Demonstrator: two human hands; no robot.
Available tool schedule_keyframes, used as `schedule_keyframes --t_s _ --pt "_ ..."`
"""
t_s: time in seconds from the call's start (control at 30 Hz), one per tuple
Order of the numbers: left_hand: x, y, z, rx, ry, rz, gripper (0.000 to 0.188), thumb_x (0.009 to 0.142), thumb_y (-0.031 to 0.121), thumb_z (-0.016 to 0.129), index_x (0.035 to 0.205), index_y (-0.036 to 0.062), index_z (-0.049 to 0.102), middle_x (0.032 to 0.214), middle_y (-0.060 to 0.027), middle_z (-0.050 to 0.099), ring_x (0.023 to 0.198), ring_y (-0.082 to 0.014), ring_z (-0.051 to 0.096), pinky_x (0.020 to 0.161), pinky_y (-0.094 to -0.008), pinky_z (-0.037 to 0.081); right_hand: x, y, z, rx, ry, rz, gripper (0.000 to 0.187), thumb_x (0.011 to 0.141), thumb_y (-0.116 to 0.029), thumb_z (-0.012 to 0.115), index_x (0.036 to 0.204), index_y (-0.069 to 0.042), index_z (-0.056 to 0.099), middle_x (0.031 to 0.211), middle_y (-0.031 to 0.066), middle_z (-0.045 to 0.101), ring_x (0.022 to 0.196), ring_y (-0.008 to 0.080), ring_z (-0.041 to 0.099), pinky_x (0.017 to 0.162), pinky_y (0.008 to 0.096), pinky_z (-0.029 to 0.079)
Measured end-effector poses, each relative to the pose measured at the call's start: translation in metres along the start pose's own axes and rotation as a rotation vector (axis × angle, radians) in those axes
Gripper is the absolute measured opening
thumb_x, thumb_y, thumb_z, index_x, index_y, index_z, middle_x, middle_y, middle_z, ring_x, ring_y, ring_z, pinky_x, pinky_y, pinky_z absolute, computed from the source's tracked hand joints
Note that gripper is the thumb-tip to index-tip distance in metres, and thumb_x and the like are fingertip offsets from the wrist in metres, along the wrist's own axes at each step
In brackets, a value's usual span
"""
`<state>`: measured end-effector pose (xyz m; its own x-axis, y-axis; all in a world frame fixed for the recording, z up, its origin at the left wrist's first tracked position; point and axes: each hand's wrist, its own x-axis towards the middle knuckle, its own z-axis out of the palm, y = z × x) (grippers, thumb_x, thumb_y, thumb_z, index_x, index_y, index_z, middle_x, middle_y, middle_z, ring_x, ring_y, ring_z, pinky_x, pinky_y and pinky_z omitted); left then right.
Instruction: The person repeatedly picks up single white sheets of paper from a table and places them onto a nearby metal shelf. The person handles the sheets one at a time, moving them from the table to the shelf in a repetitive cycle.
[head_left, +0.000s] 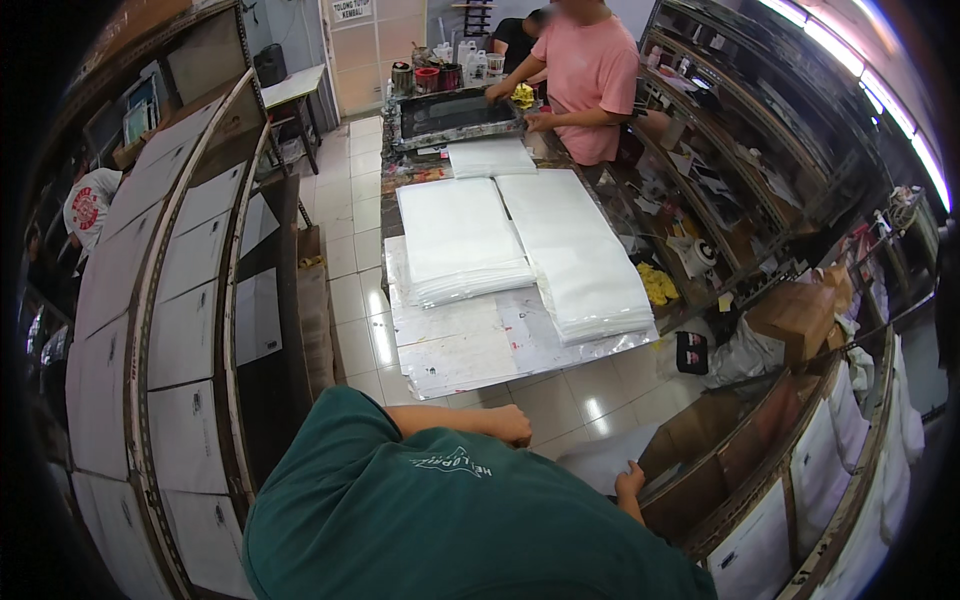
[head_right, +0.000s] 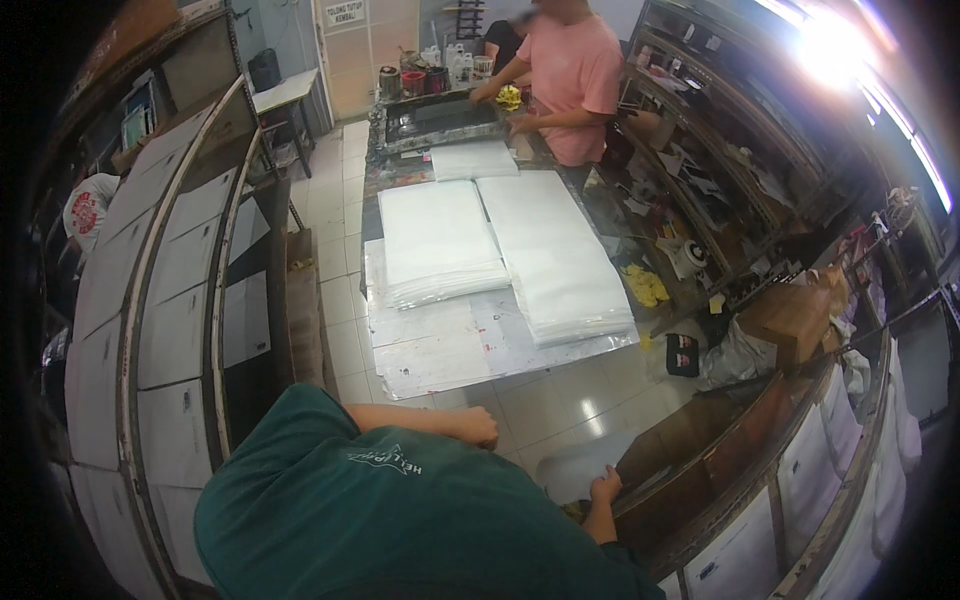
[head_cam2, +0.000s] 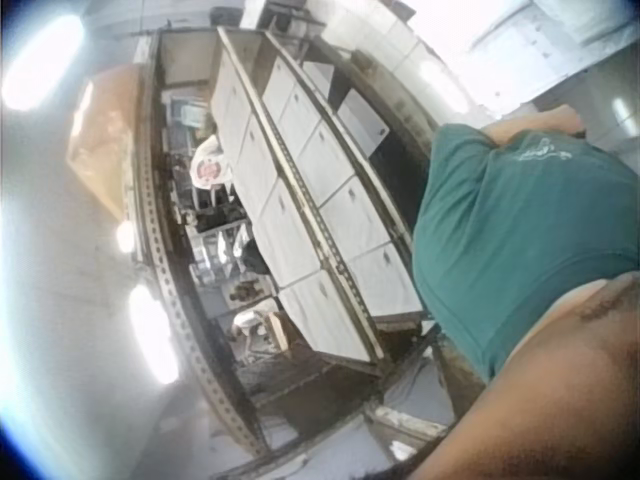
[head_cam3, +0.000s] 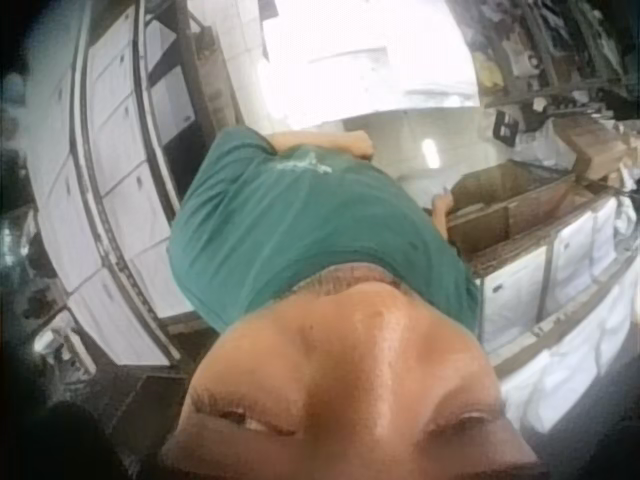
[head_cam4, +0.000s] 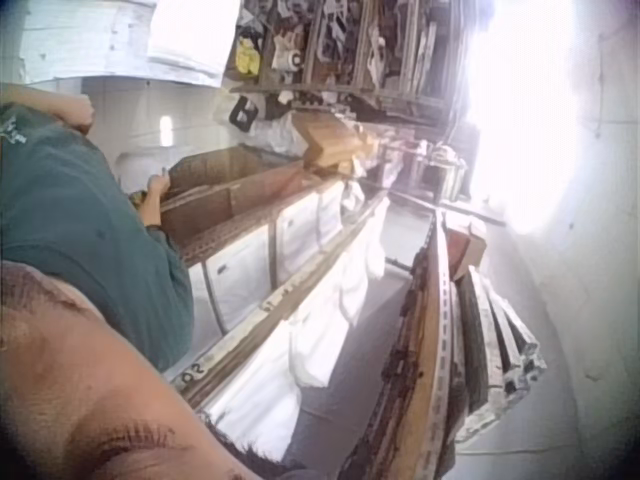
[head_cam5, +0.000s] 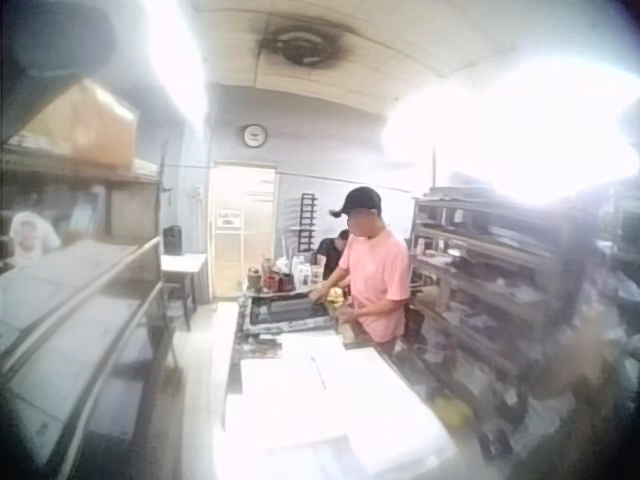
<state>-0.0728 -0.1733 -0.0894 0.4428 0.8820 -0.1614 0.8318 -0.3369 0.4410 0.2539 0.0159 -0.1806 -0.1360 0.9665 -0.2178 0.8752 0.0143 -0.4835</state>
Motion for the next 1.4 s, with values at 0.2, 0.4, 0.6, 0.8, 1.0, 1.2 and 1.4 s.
schedule_keyframes --t_s 0.2,0.4,0.6,0.8,1.0,1.2,1.4 --pt "-0.007 -0.004 0.014 -0.185 -0.013 -0.051 0.020 0.065 0.034 0.059 0.074 0.0181 0.067 0.072 -0.0097 0.063 0.071 -0.0326 0.061 0.056 -0.0430 0.046 -0.005 0.032 0.011 0.051 -0.004 0.073 0.042 0.068 0.002 0.047 0.108 0.000 0.060 0.109 0.0237 0.057 0.106 0.0357 0.052 0.092 0.0393 0.040" --pt "-0.029 -0.026 0.044 -0.477 0.173 -0.159 0.025 0.071 0.034 0.062 0.087 0.0158 0.068 0.075 -0.0079 0.063 0.072 -0.0286 0.061 0.061 -0.0373 0.047 -0.020 0.029 0.018 0.021 0.009 0.029 0.039 0.068 0.002 0.050 0.105 -0.001 0.061 0.103 0.0232 0.060 0.100 0.0367 0.056 0.089 0.0396 0.042" --pt "-0.085 -0.015 -0.001 -0.765 0.361 -0.491 0.032 0.072 0.040 0.067 0.084 0.0100 0.067 0.066 -0.0042 0.059 0.062 -0.0146 0.056 0.055 -0.0289 0.043 -0.018 0.023 0.027 -0.021 0.055 0.064 0.037 0.067 0.001 0.052 0.102 -0.003 0.063 0.102 0.0212 0.061 0.097 0.0351 0.057 0.086 0.0397 0.044" --pt "-0.100 -0.028 -0.033 -0.565 0.777 -0.544 0.027 0.072 0.036 0.068 0.079 0.0097 0.066 0.059 -0.0037 0.054 0.056 -0.0166 0.053 0.051 -0.0290 0.040 -0.034 -0.019 0.025 0.032 0.070 0.023 0.035 0.069 0.000 0.052 0.103 -0.002 0.062 0.098 0.0214 0.062 0.090 0.0345 0.060 0.080 0.0402 0.046" --pt "-0.087 -0.095 -0.067 -0.195 1.054 -0.606 0.023 0.070 0.027 0.069 0.084 0.0102 0.063 0.068 -0.0054 0.056 0.062 -0.0220 0.054 0.056 -0.0336 0.042 -0.031 -0.022 0.029 0.028 0.229 -0.059 0.034 0.066 -0.001 0.053 0.098 -0.002 0.064 0.095 0.0211 0.062 0.086 0.0355 0.060 0.080 0.0402 0.046" --pt "-0.083 -0.196 -0.135 0.199 1.280 -0.839 0.049 0.067 0.030 0.071 0.109 0.0098 0.053 0.108 -0.0109 0.050 0.101 -0.0283 0.047 0.078 -0.0409 0.040 -0.054 -0.057 0.002 0.016 0.383 -0.243 0.031 0.067 0.000 0.052 0.096 0.001 0.063 0.090 0.0205 0.062 0.083 0.0353 0.060 0.077 0.0383 0.047" --pt "-0.079 -0.327 -0.210 0.314 1.098 -1.333 0.100 0.064 0.032 0.075 0.141 0.0218 0.013 0.141 -0.0111 0.023 0.133 -0.0306 0.015 0.099 -0.0463 0.026 -0.088 -0.107 -0.029 0.054 0.425 -0.285 0.031 0.068 0.003 0.050 0.097 0.001 0.062 0.092 0.0189 0.062 0.084 0.0346 0.060 0.076 0.0370 0.047"
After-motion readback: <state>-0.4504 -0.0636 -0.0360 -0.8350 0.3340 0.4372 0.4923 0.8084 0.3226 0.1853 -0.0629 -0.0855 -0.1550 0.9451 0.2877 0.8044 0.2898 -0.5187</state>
